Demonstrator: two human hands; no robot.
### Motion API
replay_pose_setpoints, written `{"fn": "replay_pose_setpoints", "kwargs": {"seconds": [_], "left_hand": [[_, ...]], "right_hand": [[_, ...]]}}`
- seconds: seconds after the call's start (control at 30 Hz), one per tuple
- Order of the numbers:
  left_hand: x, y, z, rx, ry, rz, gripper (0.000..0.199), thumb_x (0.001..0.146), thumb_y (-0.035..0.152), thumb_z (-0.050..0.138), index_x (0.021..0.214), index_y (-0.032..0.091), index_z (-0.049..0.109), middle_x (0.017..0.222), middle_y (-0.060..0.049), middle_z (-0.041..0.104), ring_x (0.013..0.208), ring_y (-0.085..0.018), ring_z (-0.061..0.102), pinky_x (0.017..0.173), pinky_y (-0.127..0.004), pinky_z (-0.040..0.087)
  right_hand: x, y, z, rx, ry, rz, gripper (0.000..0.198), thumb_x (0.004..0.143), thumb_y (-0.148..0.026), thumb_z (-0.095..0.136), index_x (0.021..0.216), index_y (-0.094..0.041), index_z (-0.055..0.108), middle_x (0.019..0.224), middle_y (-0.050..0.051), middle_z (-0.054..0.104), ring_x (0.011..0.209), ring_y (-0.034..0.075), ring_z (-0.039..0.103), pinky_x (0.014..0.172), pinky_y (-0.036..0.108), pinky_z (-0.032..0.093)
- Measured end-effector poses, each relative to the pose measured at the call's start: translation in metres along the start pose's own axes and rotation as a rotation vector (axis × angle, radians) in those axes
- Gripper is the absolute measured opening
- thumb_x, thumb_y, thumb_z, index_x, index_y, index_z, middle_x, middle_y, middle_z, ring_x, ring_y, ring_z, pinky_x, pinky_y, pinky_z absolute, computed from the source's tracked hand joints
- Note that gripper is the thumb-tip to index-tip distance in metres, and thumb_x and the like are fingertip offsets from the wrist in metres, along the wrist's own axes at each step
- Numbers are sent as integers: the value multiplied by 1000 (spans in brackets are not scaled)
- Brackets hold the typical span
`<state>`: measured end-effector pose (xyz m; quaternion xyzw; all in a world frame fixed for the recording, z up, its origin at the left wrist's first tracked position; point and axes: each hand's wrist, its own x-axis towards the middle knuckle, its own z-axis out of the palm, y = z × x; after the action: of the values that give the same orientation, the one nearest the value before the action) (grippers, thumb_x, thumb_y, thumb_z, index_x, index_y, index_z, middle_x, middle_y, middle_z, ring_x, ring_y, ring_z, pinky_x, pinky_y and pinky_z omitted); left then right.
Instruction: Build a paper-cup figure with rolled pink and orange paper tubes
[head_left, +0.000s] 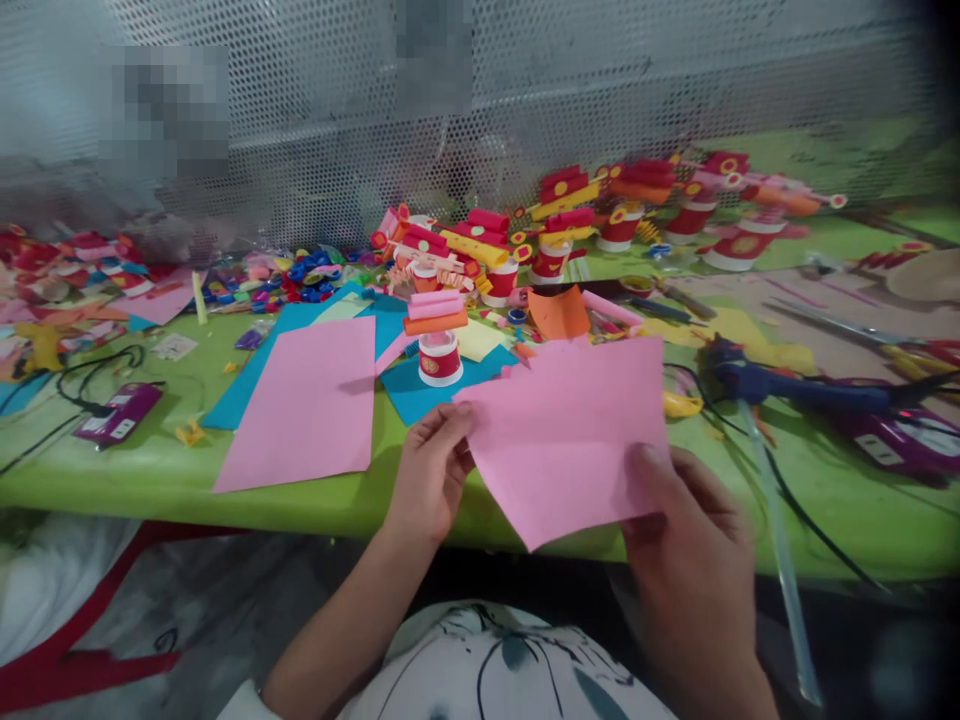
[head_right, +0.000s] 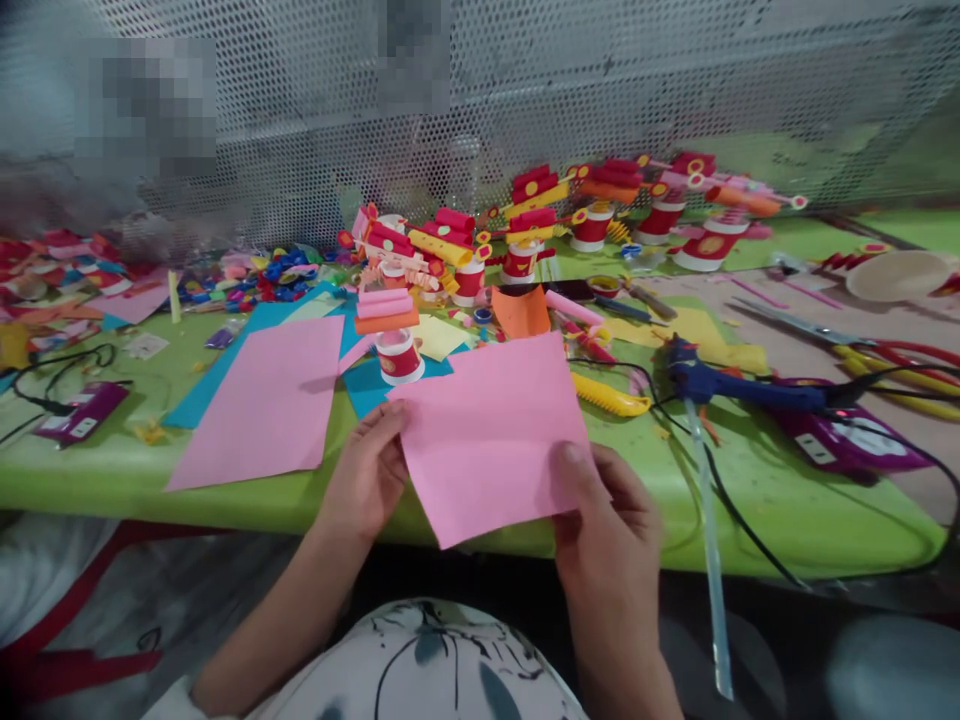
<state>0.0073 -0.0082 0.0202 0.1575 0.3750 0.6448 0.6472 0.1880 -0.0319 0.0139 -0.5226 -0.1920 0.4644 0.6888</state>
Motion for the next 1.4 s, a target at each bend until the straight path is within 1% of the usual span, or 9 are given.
{"fn": "replay_pose_setpoints", "kwargs": {"seconds": [0.13, 0.27, 0.33, 0.43, 0.57, 0.8, 1.03, 1.17, 1.4], "left_hand": [[-19, 7, -16, 40, 2, -24, 44, 84, 58, 72, 104, 19, 73, 107, -10, 76, 97, -22, 71, 77, -30, 57], [-48, 7, -35, 136, -163, -45, 81, 76, 86, 55, 119, 19, 71, 116, -15, 73, 100, -29, 70, 71, -35, 57], [-61, 5, -43, 193, -151, -47, 82, 72, 84, 63, 126, 22, 67, 122, -14, 72, 100, -29, 70, 68, -33, 56], [-73, 3, -50, 285, -54, -2, 65, 72, 51, 85, 128, 25, 64, 121, -9, 73, 98, -24, 70, 76, -30, 56], [-79, 7, -61, 251, 155, 41, 34, 73, 35, 86, 101, 20, 73, 102, -7, 76, 88, -20, 71, 78, -32, 58], [-96, 19, -89, 260, 307, 58, 32, 70, 45, 86, 84, 18, 74, 66, 0, 64, 49, -11, 55, 37, -22, 46], [-110, 14, -105, 343, 483, 246, 44, 70, 53, 86, 85, 13, 73, 50, 7, 55, 33, -3, 40, 33, -15, 31], [-116, 7, -105, 248, 499, 290, 44, 62, 36, 94, 95, 14, 75, 74, 0, 71, 49, -4, 53, 44, -15, 42], [-133, -12, -105, 351, 371, 85, 33, 67, 40, 90, 72, 13, 72, 66, -4, 68, 55, -10, 55, 51, -21, 43]], "right_hand": [[-13, 6, 1, -170, -174, -35, 27, 73, -43, 85, 85, -22, 74, 73, -3, 62, 54, 9, 48, 41, 20, 38], [-21, 16, 6, -473, -294, -318, 21, 86, -42, 75, 86, -22, 74, 66, -4, 56, 55, 10, 45, 47, 24, 38], [-25, 19, 11, -616, -321, -543, 16, 89, -38, 72, 88, -22, 73, 69, -3, 60, 60, 12, 50, 55, 26, 42], [-33, 23, 18, -684, -405, -760, 11, 90, -32, 69, 91, -21, 73, 79, 0, 68, 69, 13, 58, 65, 28, 46], [-37, 26, 24, -585, -500, -504, 17, 90, -38, 71, 86, -22, 73, 68, -3, 63, 60, 12, 52, 56, 25, 43], [-33, 33, 32, -376, -750, -6, 30, 86, -49, 73, 92, -20, 74, 60, -4, 60, 43, 9, 50, 40, 23, 39], [-35, 42, 37, -398, -961, 19, 36, 90, -46, 69, 109, -16, 71, 58, -4, 62, 48, 12, 57, 49, 25, 49], [-34, 41, 37, -393, -943, 33, 33, 88, -47, 71, 98, -16, 70, 51, -6, 59, 43, 11, 55, 44, 23, 45], [-38, 43, 36, -425, -907, -11, 29, 89, -46, 69, 96, -17, 69, 54, -6, 59, 43, 9, 54, 44, 21, 42]]}}
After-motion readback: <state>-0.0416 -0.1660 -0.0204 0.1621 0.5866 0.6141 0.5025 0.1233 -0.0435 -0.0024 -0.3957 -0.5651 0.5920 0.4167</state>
